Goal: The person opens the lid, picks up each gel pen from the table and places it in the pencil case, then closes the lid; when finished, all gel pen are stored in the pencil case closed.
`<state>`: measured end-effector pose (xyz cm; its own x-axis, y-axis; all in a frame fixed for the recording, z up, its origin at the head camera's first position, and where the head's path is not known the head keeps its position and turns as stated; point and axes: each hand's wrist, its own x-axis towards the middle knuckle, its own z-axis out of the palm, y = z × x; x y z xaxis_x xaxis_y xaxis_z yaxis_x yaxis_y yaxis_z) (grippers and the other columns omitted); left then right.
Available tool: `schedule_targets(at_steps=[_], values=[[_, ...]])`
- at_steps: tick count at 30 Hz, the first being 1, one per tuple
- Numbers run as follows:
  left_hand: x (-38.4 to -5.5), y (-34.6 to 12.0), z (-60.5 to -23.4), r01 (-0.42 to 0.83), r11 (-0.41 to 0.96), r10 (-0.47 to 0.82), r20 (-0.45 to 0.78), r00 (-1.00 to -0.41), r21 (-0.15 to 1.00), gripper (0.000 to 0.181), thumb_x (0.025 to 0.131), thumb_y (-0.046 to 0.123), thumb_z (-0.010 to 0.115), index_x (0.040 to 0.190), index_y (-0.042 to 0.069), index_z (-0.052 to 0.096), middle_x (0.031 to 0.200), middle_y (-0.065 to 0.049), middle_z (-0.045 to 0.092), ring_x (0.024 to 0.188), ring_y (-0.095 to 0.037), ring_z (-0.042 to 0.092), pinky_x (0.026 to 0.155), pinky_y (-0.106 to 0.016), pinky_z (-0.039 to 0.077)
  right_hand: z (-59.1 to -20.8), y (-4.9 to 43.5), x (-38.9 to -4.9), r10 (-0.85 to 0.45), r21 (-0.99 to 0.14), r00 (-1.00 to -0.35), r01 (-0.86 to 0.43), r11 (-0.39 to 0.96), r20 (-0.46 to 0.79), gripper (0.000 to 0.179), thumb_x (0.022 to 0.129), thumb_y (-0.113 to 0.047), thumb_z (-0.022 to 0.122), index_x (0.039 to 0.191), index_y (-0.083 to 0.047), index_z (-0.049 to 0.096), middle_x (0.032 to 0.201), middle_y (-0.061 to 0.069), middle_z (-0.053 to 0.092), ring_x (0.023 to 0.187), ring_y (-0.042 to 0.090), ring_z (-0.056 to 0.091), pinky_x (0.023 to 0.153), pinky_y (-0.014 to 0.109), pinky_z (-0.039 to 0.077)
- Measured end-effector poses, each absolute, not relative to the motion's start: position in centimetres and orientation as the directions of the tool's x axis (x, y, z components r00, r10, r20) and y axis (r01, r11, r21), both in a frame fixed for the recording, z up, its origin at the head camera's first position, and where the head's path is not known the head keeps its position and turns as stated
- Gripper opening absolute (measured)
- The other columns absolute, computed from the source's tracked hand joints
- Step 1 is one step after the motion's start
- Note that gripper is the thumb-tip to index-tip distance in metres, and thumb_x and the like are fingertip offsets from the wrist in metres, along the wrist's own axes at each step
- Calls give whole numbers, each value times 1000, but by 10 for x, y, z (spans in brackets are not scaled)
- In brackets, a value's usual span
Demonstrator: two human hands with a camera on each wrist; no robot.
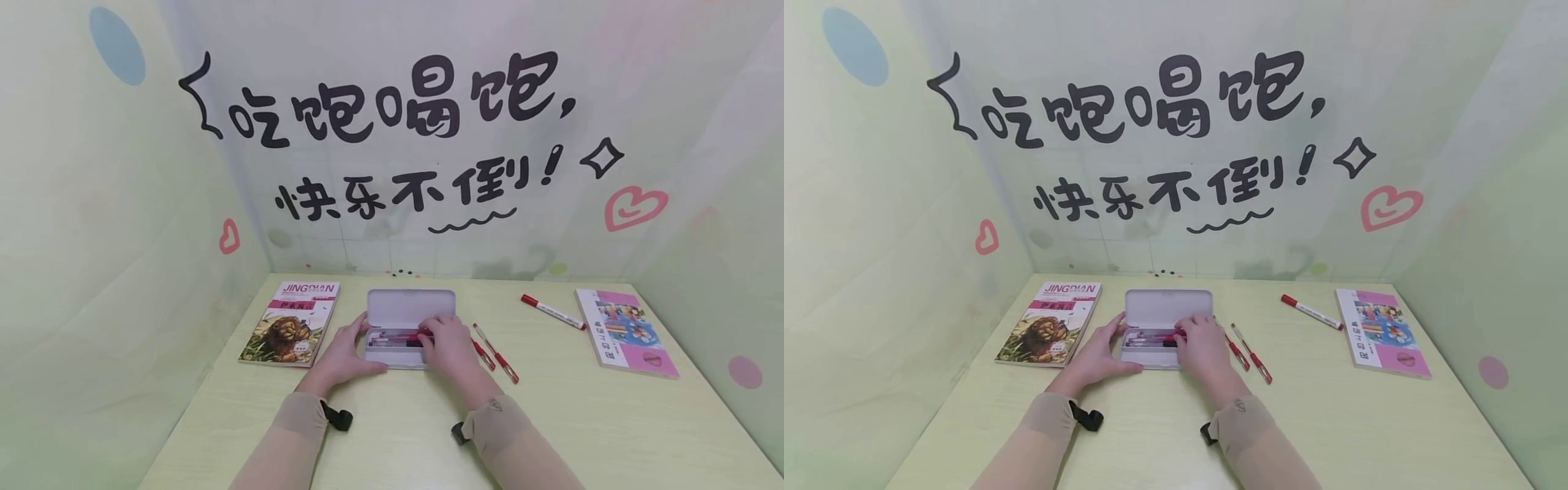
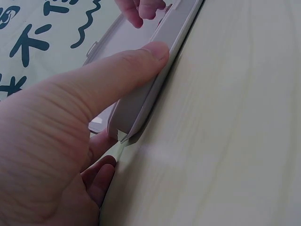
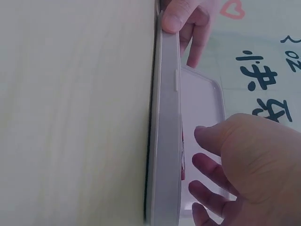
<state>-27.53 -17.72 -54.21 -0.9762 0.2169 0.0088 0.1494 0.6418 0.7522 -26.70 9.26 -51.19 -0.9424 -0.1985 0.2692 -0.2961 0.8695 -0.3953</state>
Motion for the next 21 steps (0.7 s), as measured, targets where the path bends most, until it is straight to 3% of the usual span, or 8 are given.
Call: schedule_targets(at_steps=[6,21], values=[[-275,-177,-541,147,639,215,8,-977,756,142,64,52,106,177,23,25,165,-4,55,161,-36,42,135,-64,33,-510,115,-266,-104,-471,-942,-252,846,318,30,104,-26,75,132,-14,75,124,11,75,116,38,67,102,57,60],[-276,-177,-542,136,642,210,-3,-978,754,143,65,52,105,177,20,23,166,-5,55,161,-37,41,136,-63,33,-513,179,-252,61,-584,-978,-69,809,201,46,109,-26,65,151,-8,62,135,19,70,128,44,62,110,63,54]])
